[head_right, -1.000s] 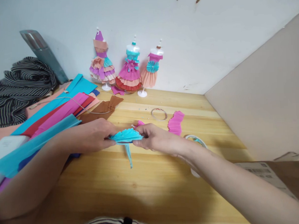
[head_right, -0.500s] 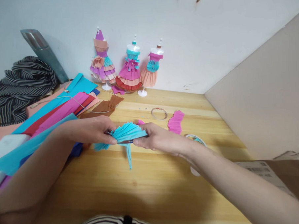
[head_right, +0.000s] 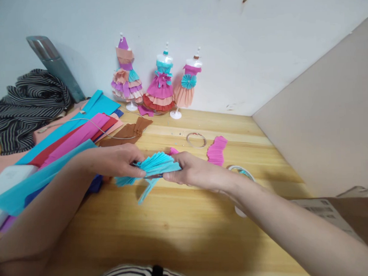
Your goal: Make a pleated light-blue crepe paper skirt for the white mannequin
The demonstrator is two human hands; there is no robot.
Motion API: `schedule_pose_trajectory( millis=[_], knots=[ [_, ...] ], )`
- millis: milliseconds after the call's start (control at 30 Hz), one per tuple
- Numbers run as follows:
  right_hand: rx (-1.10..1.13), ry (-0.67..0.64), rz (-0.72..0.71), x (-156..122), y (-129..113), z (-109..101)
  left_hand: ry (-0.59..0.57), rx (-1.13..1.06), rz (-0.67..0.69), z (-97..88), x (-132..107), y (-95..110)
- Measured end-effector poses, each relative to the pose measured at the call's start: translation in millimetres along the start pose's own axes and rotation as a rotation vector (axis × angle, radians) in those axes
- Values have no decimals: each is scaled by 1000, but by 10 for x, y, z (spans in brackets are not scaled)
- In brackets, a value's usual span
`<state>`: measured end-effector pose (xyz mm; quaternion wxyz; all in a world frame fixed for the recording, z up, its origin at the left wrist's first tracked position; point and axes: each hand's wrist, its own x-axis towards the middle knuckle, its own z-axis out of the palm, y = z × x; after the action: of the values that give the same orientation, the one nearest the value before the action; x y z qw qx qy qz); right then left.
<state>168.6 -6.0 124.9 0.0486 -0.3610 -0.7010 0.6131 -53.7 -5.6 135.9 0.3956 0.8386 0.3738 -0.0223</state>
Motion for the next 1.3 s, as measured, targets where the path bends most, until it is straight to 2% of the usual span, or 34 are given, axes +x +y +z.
schedule_pose_trajectory(
  millis=[333,733,933,1167,1300],
  knots=[
    [-24,-22,25,34,-44,4,-15,28,15,9,16,34],
    [-89,-39,-84,98,-17,-1,-50,-1,-1,5,-10,90],
    [-99,-26,-42,65,-16,-7,-35,-1,25,9,2,69],
    [-59,-28,-8,59,24,2,-51,-25,-17,16,17,80],
    [-49,-32,31,40,1,-1,-25,22,31,17,16,64]
  ],
)
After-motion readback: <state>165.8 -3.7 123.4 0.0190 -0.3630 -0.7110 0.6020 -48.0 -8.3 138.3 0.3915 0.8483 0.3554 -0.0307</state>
